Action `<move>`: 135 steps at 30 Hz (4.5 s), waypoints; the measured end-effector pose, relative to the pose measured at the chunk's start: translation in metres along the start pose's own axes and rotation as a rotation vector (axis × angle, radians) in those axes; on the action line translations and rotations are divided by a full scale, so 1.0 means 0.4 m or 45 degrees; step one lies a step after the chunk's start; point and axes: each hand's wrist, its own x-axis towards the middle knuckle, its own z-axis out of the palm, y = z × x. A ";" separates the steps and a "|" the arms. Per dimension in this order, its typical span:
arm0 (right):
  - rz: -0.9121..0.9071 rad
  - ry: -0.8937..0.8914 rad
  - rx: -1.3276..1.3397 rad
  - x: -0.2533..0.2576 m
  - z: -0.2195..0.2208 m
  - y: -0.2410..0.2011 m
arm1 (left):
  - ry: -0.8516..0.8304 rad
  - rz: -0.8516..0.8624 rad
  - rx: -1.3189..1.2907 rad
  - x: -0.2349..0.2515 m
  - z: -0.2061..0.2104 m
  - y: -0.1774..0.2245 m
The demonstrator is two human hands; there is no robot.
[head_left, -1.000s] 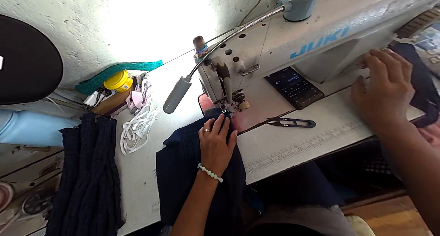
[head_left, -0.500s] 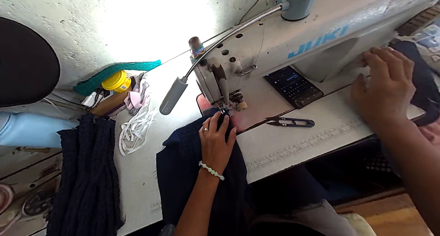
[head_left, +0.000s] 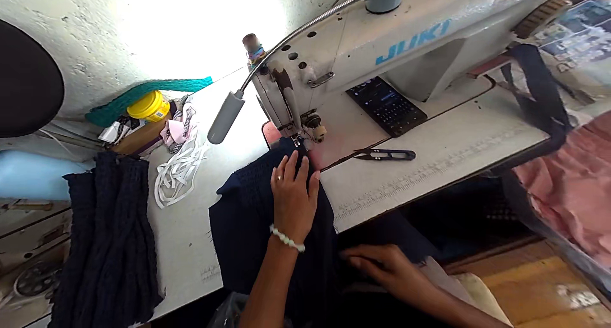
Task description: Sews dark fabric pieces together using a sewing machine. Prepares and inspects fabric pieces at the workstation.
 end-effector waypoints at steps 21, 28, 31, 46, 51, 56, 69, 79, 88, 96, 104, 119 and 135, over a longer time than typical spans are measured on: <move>0.501 -0.148 0.980 0.012 0.054 -0.040 | 0.189 0.069 -0.208 -0.458 -0.030 0.048; 0.542 -0.120 0.893 -0.006 0.029 -0.034 | 0.354 -0.305 -0.274 -0.438 -0.111 -0.007; 0.527 -0.154 0.888 -0.007 0.032 -0.040 | 0.479 -0.140 0.028 -0.445 -0.109 0.011; 0.047 0.033 0.391 -0.057 0.069 -0.082 | 0.414 0.428 -0.180 -0.448 0.027 0.066; -0.153 -0.021 0.349 -0.066 0.058 -0.082 | 0.467 0.452 -0.206 -0.440 0.030 0.051; 0.131 0.140 0.157 -0.011 0.042 -0.019 | 0.648 0.398 -0.178 -0.433 0.016 0.054; 0.184 -0.024 0.231 -0.059 0.037 -0.042 | 0.585 0.190 -0.518 -0.493 0.057 0.089; -0.442 0.118 0.042 -0.092 0.041 -0.031 | 0.561 0.127 -0.753 -0.510 0.052 0.111; -1.018 0.186 -0.439 -0.048 0.015 -0.054 | 0.667 0.196 -0.692 -0.494 0.036 0.125; -1.199 0.247 -0.542 -0.036 0.000 -0.104 | 0.636 0.240 -0.743 -0.481 -0.001 0.126; -1.258 0.088 -0.480 -0.003 -0.019 -0.138 | 0.612 0.268 -0.724 -0.456 -0.014 0.141; -1.054 0.217 -0.487 -0.051 -0.001 -0.086 | 0.374 0.159 -0.092 -0.469 -0.062 -0.026; -1.024 0.288 -0.403 -0.069 0.015 -0.087 | 0.442 0.381 -0.333 -0.442 -0.052 0.112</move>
